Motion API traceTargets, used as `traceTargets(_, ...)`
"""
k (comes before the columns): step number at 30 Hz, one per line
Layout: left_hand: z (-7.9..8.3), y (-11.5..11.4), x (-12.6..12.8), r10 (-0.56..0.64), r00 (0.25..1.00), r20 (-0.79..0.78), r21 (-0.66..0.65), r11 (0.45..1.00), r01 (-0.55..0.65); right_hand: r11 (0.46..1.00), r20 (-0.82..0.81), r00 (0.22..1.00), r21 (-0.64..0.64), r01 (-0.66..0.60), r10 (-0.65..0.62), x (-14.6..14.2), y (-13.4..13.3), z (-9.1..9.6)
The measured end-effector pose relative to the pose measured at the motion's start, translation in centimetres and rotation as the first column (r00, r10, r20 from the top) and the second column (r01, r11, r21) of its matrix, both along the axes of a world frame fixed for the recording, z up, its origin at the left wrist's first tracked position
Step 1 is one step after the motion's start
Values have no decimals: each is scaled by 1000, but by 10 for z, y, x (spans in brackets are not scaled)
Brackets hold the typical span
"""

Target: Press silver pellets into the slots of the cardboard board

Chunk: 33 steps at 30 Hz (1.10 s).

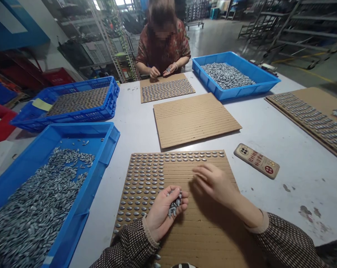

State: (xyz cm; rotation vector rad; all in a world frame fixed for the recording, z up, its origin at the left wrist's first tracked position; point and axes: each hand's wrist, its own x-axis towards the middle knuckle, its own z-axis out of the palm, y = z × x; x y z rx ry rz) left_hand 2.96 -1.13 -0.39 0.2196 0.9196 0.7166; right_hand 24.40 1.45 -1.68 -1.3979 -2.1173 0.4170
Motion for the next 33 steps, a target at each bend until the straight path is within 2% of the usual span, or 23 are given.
traceTargets(3, -4, 0, 1, -39, 999, -14, 32, 999, 39, 963, -246, 963, -217, -161, 106, -24, -20, 20)
traceTargets(6, -7, -1, 1, -32, 999, -11, 72, 997, 32, 932, -379, 921, -290, -217, 96, -36, -29, 28)
traceTargets(10, -6, -1, 1, 5, 1000, -1, 99, 995, -5, 912, -461, 886, -343, -226, 46, -40, -33, 25)
traceTargets(16, -6, -4, 2, 3, 1000, -7, 87, 996, -3, 842, -486, 865, -514, -166, -126, -47, -33, 20)
traceTargets(18, -7, -4, 3, -5, 1000, -12, 97, 995, 6, 827, -493, 859, -534, -176, -135, -47, -33, 19)
traceTargets(19, -6, -3, 2, -14, 1000, -6, 97, 995, 15, 834, -488, 865, -522, -179, -120, -45, -33, 18)
traceTargets(21, -2, 2, -1, -31, 999, 16, 62, 998, 30, 887, -443, 894, -436, -151, -65, -34, -31, 15)
traceTargets(24, 10, 14, -9, 19, 999, 35, -29, 999, -18, 985, -263, 964, -172, -5, -40, -4, -19, 3)
traceTargets(26, 17, 21, -14, 87, 996, 32, -36, 996, -86, 992, -126, 984, 5, 126, -125, 21, -6, -8)
traceTargets(28, 20, 23, -16, 92, 996, 21, -43, 995, -91, 975, 12, 984, 144, 172, -176, 43, 8, -20)
traceTargets(33, 13, 13, -7, 6, 1000, 3, -74, 997, -6, 972, 107, 979, 178, 154, -175, 66, 30, -42)
